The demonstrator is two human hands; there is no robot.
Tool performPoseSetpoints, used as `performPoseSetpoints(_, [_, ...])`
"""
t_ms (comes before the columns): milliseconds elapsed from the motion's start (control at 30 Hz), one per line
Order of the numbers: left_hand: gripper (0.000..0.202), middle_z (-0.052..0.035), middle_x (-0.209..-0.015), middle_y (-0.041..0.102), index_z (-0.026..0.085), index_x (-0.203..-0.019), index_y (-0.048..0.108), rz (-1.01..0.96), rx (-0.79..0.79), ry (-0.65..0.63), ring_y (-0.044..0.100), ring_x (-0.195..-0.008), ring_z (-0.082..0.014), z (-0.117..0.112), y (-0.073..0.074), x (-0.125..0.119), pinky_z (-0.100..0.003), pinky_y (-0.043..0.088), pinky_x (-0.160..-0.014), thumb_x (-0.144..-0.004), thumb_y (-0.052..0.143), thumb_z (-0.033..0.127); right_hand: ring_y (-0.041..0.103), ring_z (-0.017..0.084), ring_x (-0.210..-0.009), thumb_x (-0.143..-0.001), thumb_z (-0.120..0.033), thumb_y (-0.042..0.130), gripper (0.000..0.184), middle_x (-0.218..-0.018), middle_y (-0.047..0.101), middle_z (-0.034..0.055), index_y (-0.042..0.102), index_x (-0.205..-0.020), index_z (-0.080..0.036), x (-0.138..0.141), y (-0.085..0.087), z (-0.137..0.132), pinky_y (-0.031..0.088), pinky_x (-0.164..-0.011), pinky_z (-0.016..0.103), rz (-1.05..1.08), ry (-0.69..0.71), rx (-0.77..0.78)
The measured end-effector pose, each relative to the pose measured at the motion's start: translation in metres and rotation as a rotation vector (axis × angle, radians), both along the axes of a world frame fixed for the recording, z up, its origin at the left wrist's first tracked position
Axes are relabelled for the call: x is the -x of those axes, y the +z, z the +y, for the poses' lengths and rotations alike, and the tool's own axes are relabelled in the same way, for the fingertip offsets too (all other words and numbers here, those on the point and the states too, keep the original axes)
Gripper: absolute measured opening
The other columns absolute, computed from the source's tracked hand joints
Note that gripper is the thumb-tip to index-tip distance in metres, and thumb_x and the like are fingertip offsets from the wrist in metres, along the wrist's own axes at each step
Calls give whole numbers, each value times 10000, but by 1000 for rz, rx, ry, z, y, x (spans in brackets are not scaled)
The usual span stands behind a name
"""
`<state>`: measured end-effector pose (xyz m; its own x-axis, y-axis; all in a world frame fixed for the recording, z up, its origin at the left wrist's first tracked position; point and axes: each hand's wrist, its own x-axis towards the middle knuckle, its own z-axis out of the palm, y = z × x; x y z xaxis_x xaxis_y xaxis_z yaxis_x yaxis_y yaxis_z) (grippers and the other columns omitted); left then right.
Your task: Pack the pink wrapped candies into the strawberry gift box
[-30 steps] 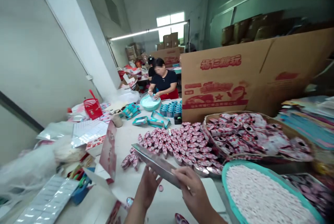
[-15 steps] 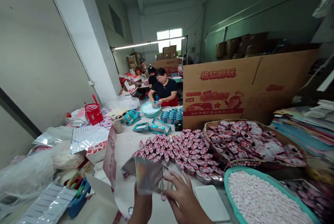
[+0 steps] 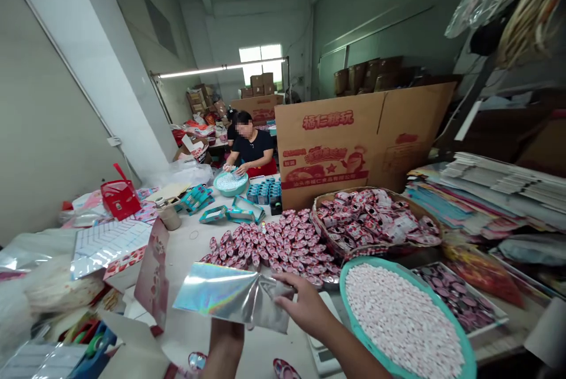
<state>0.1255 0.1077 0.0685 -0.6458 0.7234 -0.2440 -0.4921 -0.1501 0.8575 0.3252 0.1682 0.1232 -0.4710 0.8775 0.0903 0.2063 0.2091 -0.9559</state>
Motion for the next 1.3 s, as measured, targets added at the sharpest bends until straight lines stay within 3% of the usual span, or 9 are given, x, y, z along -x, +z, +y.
performPoseSetpoints(100, [371,-35,-902,695,229,-1122,621,45,-23,468,664,-861,-221,-10,23,13,-450,553,-844,-783,550,362,640,232,-963,-733,-194,602,294,-1033,702,76,726,-999,-185,-3,-1,7,501,-856,339,9,-21,-5])
performPoseSetpoints(200, [401,-41,-1038,676,217,-1136,627,648,-180,630,646,-958,-214,-44,53,38,-430,527,-927,-740,653,277,633,233,-957,-723,-192,599,266,-986,706,64,731,-954,-185,0,3,11,489,-859,340,-21,29,-16])
performPoseSetpoints(333, [195,-48,-965,688,215,-918,697,1618,-360,352,647,-940,-208,-84,96,72,-408,524,-930,-743,669,133,622,258,-1017,-718,-212,611,308,-1058,703,76,729,-1002,-183,13,13,10,476,-908,375,-26,39,-4])
performPoseSetpoints(500, [223,-44,-929,698,250,-1035,676,2032,-80,-162,659,-850,-152,-96,124,107,-245,552,-743,-855,565,176,634,260,-1030,-770,-207,553,344,-1087,709,89,725,-1066,-180,27,11,-2,475,-938,395,-2,77,55])
performPoseSetpoints(633, [240,-10,-802,704,279,-944,687,2056,-47,-348,660,-732,-131,-97,114,116,-205,544,-656,-861,510,140,608,269,-1092,-829,-243,537,323,-1121,694,111,722,-1088,-187,35,-7,-24,426,-1015,432,-55,87,-39])
performPoseSetpoints(733, [279,-61,-992,727,276,-1093,673,1979,-49,-369,679,-901,-186,-92,96,104,-264,566,-778,-818,624,273,604,248,-1102,-853,-236,530,325,-1141,682,108,705,-1125,-211,45,-19,-43,433,-1012,403,-51,163,-95])
performPoseSetpoints(933, [228,-43,-896,743,330,-945,736,1414,337,-869,662,-820,-219,-71,56,77,-279,514,-755,-830,555,407,618,199,-1030,-777,-103,533,416,-1067,691,57,692,-1131,-253,68,-14,-59,453,-944,324,-76,283,-189])
performPoseSetpoints(1133, [353,-56,-827,716,216,-824,722,1181,402,-951,592,-809,-208,-61,31,77,-287,450,-800,-847,477,470,576,187,-881,-850,-174,551,232,-903,674,35,732,-955,-272,85,-1,-51,386,-793,304,-343,316,-485])
performPoseSetpoints(1300, [363,-61,-870,691,183,-853,711,1078,376,-858,576,-830,-198,-54,14,88,-288,449,-801,-818,517,488,566,179,-860,-872,-155,540,241,-901,669,36,721,-969,-280,95,-16,-51,353,-750,296,-375,264,-585])
